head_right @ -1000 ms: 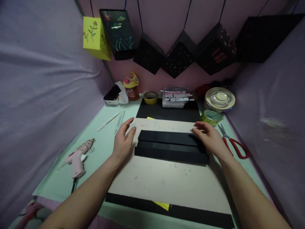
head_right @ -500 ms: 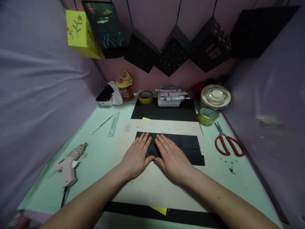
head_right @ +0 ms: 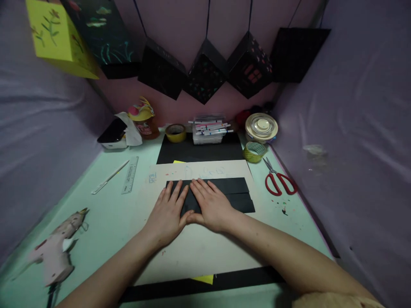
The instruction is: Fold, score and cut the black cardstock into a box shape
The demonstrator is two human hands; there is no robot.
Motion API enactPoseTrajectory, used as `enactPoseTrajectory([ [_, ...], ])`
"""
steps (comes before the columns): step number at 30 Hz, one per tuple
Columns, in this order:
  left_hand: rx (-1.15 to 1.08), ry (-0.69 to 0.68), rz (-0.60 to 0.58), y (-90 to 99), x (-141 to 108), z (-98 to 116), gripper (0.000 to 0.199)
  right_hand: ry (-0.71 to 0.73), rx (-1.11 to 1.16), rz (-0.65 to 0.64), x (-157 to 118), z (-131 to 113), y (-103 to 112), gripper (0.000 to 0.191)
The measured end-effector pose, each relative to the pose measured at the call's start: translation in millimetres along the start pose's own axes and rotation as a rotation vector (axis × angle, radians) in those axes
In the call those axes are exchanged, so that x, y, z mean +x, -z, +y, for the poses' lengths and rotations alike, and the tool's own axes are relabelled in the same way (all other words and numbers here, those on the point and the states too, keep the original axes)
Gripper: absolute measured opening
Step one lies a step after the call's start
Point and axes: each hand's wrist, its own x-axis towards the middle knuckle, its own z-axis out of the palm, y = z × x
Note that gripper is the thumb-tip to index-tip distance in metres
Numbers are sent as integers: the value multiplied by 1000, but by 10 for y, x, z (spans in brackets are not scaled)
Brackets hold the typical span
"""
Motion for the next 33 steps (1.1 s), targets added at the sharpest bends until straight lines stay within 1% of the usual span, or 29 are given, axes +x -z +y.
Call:
enactPoseTrajectory([
  [4,3,3,-5,12,-3,11,71,-62,-72,13,-192,227,64,91],
  [11,-22,12,-8,7,-3,-6,72,-206,-187,106,-583,633,92,84],
  [13,-29,10,-15,9,0,-12,73,-237,-210,134,-667,707,96,82],
  [16,-31,12,-37,25,6,-14,73,-278,-233,151,-733,754,104,80],
  [20,-41,23,-56,65,13,5,73,-305,-249,119,-735,754,102,80],
  [23,-53,32,-85,90,16,23,74,-301,-251,120,-728,779,102,80],
  [25,-57,38,-110,96,19,23,75,-299,-246,119,-727,789,125,80],
  [27,-53,40,-116,99,23,14,75,-301,-252,131,-726,746,174,79],
  [30,-31,33,-99,126,28,25,74,-252,-272,189,-730,522,256,77],
  [31,-17,30,-81,145,25,50,74,-204,-268,192,-734,413,270,76],
  [33,19,6,-20,187,-2,149,73,-73,-233,144,-753,184,261,75],
])
